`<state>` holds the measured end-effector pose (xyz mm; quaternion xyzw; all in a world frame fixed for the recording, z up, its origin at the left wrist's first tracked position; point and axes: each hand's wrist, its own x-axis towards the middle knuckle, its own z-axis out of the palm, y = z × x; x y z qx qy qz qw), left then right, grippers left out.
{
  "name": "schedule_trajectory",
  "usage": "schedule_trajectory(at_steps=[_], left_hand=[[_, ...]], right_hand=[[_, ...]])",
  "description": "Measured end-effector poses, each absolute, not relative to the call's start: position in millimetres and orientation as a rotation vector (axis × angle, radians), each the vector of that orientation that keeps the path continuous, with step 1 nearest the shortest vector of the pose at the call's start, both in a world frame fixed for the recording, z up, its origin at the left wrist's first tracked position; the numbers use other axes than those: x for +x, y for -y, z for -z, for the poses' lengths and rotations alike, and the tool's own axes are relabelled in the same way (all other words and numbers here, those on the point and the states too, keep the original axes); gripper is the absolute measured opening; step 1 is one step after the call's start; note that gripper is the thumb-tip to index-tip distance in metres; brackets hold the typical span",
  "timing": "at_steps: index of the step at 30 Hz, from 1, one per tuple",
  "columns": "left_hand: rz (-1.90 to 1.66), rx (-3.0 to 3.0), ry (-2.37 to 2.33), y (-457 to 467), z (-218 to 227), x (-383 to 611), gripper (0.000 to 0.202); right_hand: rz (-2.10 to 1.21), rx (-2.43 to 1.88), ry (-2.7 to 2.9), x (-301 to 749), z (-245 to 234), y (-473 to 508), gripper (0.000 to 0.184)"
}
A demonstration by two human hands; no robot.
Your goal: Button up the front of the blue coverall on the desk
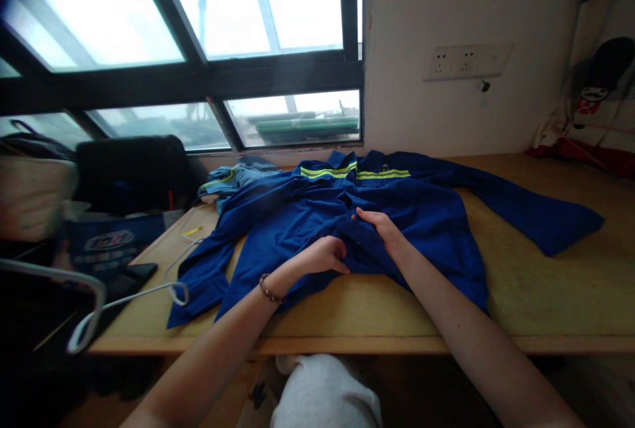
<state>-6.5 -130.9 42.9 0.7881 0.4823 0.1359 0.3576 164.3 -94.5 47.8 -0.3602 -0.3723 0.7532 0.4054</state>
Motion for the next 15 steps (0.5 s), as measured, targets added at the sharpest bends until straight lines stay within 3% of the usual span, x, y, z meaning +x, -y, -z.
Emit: schedule_trajectory(at_steps=[8, 15], left_hand=[[-0.598, 1.228, -1.01, 133, -52, -11, 0.035], [-0.639, 1.173, -1.022, 130, -49, -10, 0.031]], right_hand=[[-1.818, -0.957, 1.082, 161, -50, 100, 0.02], [-1.794, -0.925, 1.161, 156, -40, 103, 0.024]])
